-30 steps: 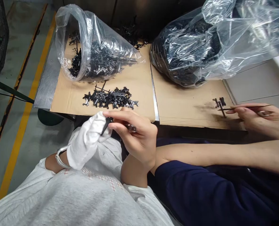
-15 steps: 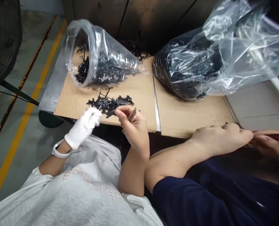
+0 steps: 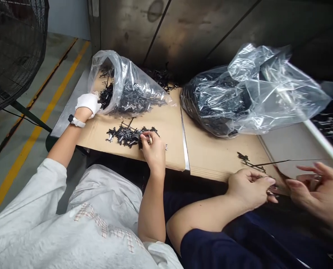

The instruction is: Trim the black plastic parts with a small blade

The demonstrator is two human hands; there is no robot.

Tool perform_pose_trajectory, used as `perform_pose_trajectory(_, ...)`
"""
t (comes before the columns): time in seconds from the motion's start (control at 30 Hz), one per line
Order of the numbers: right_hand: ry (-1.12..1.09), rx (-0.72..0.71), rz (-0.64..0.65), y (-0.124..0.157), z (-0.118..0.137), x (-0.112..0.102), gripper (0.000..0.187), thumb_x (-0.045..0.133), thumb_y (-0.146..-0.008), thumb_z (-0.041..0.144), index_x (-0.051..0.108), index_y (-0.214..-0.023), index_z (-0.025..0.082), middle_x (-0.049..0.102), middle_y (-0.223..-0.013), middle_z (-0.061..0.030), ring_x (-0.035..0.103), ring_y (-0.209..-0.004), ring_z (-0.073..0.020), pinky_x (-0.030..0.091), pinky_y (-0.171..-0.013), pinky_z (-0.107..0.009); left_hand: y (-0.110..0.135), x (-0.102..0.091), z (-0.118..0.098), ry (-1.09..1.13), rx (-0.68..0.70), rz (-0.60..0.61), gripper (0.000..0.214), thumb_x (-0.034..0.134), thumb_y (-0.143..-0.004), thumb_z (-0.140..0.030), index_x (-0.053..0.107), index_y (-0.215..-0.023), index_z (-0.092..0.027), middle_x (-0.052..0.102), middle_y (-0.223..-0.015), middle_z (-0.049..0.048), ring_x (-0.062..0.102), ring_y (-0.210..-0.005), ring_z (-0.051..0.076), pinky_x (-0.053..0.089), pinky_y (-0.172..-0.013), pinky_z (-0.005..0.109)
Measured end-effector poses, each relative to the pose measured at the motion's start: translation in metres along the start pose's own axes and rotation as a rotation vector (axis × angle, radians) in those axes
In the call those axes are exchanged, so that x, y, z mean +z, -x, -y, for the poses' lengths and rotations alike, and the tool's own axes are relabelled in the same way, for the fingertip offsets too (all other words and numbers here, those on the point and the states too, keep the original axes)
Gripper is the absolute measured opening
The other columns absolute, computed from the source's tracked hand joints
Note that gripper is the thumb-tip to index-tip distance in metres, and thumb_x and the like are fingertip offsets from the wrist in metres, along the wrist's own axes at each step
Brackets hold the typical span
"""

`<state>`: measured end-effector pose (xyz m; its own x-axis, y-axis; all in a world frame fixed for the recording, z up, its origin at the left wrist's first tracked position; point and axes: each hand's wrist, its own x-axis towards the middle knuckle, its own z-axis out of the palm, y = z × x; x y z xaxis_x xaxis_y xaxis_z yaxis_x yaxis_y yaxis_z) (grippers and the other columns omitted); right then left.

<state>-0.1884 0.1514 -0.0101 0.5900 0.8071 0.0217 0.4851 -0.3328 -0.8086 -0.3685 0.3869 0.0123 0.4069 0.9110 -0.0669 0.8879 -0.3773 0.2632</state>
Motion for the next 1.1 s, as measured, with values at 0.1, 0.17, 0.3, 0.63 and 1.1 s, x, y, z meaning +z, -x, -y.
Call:
perform_pose_trajectory(0.1, -0.035, 0.0, -0.009, 0.004, -0.002, -0.003, 0.036, 0.053, -0.089, 0.047, 0.072, -0.098, 0.017, 0.076, -0.089, -0.0124, 0.066, -0.079, -0.0257, 0.049, -0.077, -0.038, 0.0, -0.004, 0.004, -0.023, -0.016, 0.03, 0.059, 0.067, -0.082, -0.057, 0.073, -0.108, -0.005, 0.071, -0.115, 0.021, 0.063, -0.106, 0.033, 0.045, -0.101, 0.042)
perform_pose_trajectory(0.17, -0.064, -0.001, -0.017, 0.007, -0.002, -0.006, 0.036, 0.054, -0.089, 0.047, 0.072, -0.098, 0.017, 0.074, -0.085, -0.0101, 0.063, -0.074, -0.0234, 0.048, -0.074, -0.037, 0.004, -0.006, 0.007, -0.028, -0.022, 0.051, 0.054, 0.07, -0.082, -0.055, 0.074, -0.105, -0.006, 0.072, -0.108, 0.0192, 0.064, -0.099, 0.032, 0.048, -0.095, 0.042)
perform_pose_trajectory(0.3, -0.122, -0.014, -0.021, 0.011, 0.001, -0.012, 0.035, 0.057, -0.089, 0.048, 0.071, -0.097, 0.017, 0.068, -0.076, -0.0041, 0.054, -0.064, -0.0172, 0.044, -0.068, -0.033, 0.014, -0.01, 0.009, 0.046, 0.002, -0.076, 0.042, 0.069, -0.086, -0.039, 0.072, -0.116, -0.01, 0.071, -0.115, 0.0141, 0.063, -0.103, 0.029, 0.05, -0.096, 0.04)
perform_pose_trajectory(0.63, -0.625, -0.17, 0.187, 0.033, 0.049, -0.016, 0.039, 0.072, -0.089, 0.055, 0.072, -0.1, 0.018, 0.067, -0.082, -0.001, 0.053, -0.064, -0.0103, 0.046, -0.059, -0.025, 0.132, -0.027, -0.043, 0.415, 0.406, -0.498, 0.034, 0.071, -0.087, -0.032, 0.069, -0.117, -0.016, 0.07, -0.111, 0.0071, 0.066, -0.1, 0.02, 0.053, -0.1, 0.032)
perform_pose_trajectory(1.1, -0.659, -0.189, 0.263, 0.055, 0.067, -0.015, 0.048, 0.074, -0.084, 0.066, 0.064, -0.077, 0.019, 0.059, -0.067, 0.0023, 0.043, -0.055, -0.0089, 0.036, -0.05, -0.025, 0.185, 0.009, -0.092, 1.174, 0.165, -0.341, 0.045, 0.063, -0.096, -0.06, 0.058, -0.082, -0.017, 0.062, -0.077, 0.0013, 0.058, -0.07, 0.011, 0.052, -0.067, 0.018)
